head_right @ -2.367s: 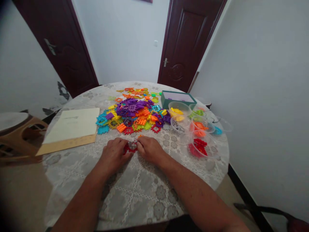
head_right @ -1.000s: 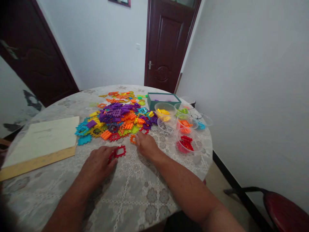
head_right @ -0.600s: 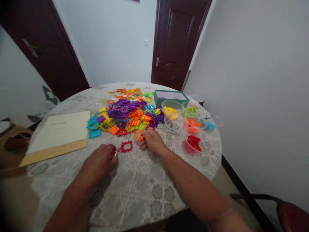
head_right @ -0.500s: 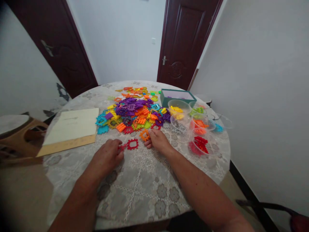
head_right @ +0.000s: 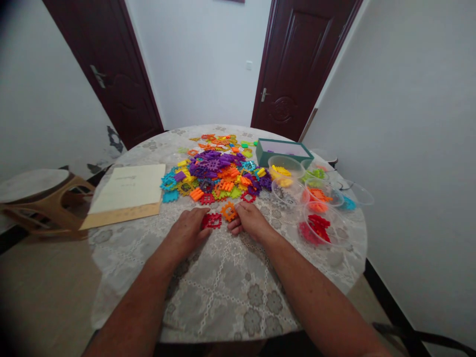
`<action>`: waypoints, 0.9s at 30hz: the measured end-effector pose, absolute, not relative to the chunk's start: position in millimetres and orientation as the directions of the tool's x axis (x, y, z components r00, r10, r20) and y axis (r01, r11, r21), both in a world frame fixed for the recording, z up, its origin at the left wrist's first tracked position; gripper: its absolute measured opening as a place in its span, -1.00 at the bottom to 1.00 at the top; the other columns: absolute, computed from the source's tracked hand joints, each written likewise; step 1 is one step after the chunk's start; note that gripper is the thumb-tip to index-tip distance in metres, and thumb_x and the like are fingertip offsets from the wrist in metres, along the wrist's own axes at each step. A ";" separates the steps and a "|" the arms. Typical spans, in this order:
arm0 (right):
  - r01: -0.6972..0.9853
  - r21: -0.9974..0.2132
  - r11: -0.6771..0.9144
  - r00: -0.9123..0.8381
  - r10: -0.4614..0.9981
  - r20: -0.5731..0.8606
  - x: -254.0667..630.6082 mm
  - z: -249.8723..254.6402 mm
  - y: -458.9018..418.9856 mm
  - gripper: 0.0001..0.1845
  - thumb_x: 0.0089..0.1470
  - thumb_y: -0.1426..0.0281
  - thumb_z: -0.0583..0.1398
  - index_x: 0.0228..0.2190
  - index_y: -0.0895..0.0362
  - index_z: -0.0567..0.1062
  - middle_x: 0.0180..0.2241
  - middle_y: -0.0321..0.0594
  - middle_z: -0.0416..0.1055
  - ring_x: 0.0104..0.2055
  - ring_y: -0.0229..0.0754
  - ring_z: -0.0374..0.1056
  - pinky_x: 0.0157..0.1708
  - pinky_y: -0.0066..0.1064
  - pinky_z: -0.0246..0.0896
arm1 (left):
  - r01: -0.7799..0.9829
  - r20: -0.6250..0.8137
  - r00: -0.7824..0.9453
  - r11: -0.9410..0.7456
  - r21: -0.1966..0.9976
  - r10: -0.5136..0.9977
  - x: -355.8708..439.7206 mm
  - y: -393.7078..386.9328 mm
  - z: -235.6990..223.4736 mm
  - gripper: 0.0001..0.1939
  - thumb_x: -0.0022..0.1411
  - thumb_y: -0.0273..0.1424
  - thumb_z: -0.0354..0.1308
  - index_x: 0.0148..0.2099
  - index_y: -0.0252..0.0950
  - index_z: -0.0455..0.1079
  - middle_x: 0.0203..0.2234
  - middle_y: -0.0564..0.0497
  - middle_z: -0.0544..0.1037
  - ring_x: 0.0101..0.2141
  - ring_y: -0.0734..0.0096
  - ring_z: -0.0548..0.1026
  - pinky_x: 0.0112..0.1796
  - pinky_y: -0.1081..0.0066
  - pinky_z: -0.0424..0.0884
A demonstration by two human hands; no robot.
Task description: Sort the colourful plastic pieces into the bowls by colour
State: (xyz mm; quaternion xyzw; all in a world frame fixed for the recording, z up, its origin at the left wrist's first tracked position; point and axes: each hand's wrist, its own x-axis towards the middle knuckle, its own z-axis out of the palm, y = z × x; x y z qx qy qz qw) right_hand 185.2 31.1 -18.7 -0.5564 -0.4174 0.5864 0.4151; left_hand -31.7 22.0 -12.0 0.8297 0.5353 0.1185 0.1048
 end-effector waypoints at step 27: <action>0.259 -0.965 -0.046 -0.172 0.981 -0.093 194.8 12.4 21.8 -0.71 0.39 0.23 0.08 -0.38 0.08 0.37 -0.58 -0.34 0.39 -0.52 -0.24 0.34 -0.46 -0.46 0.25 | 0.688 0.162 0.513 -0.517 0.509 0.843 -49.2 43.0 -35.2 -0.59 0.25 -0.18 0.21 0.07 -0.28 0.49 -0.06 -0.19 0.58 -0.05 0.04 0.54 0.02 0.14 0.42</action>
